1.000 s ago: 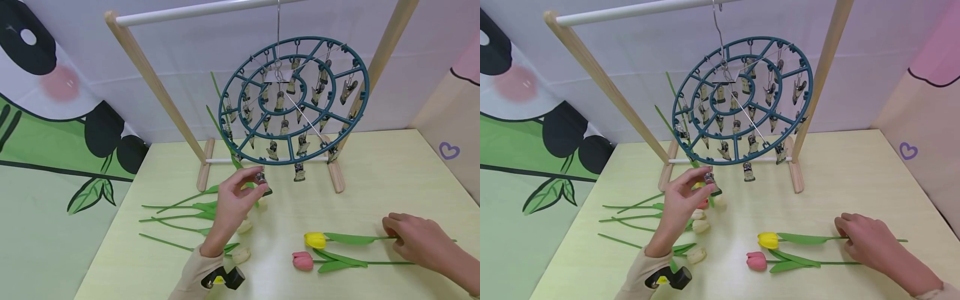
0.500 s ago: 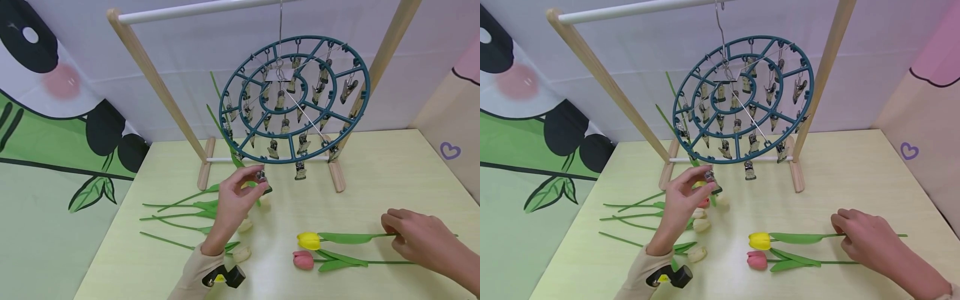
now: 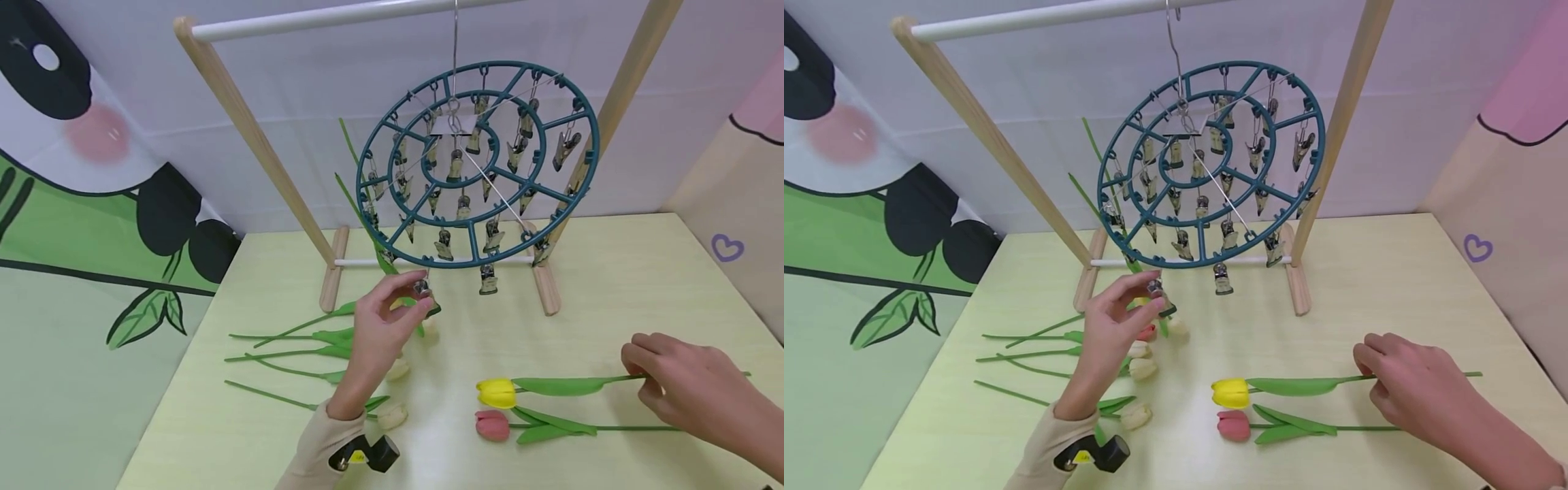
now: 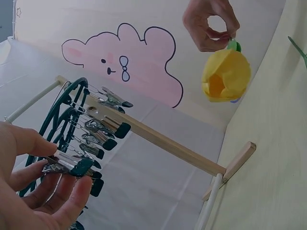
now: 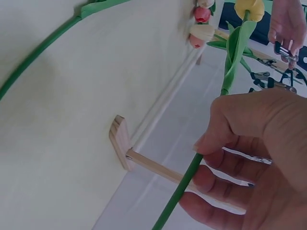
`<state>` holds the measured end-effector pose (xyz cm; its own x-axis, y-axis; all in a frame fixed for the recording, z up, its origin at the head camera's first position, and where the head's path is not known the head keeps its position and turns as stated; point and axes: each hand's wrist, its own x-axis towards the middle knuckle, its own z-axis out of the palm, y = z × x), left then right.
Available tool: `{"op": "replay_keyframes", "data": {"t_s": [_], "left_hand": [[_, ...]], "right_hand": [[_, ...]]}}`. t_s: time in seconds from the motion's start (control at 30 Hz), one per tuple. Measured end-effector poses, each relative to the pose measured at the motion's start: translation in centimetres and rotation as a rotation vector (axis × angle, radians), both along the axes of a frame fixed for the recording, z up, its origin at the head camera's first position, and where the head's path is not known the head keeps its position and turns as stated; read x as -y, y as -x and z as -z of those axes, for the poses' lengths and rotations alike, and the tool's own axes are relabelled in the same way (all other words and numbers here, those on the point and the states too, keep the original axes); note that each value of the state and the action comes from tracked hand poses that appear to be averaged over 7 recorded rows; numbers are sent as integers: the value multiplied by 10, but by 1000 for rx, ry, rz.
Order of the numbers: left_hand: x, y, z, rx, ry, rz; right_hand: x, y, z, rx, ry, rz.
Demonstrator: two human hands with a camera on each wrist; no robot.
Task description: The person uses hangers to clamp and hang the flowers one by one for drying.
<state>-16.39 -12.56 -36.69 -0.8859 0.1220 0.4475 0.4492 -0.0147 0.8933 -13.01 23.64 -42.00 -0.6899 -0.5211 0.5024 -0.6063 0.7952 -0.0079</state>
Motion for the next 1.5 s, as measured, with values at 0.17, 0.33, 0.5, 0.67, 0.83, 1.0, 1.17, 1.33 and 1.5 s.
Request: {"op": "replay_keyframes", "data": {"t_s": [0.17,0.33,0.5,0.67,0.83,1.0,1.17,1.33,1.5], "left_hand": [[-2,-2,1,-15,17,-23],[-4,-5,1,-18,27,-59],[-7,-8,1,-30,20,-77],[-12,-10,1,-39,4,-105],[-15,-11,3,-44,10,-134],[-19,-12,5,-44,15,-159],[-22,-13,4,-30,10,-184],[-24,-13,3,-15,9,-212],[-27,-14,3,-15,15,-230]], "right_hand": [[1,0,-10,-36,2,-21],[3,0,-16,-62,15,-77],[4,2,-23,-86,18,-130],[4,5,-32,-116,4,-179],[5,7,-42,-134,1,-226],[7,10,-51,-177,-6,-266],[11,12,-59,-221,-13,-296],[14,14,-66,-254,-12,-333],[16,15,-70,-267,7,-363]]}}
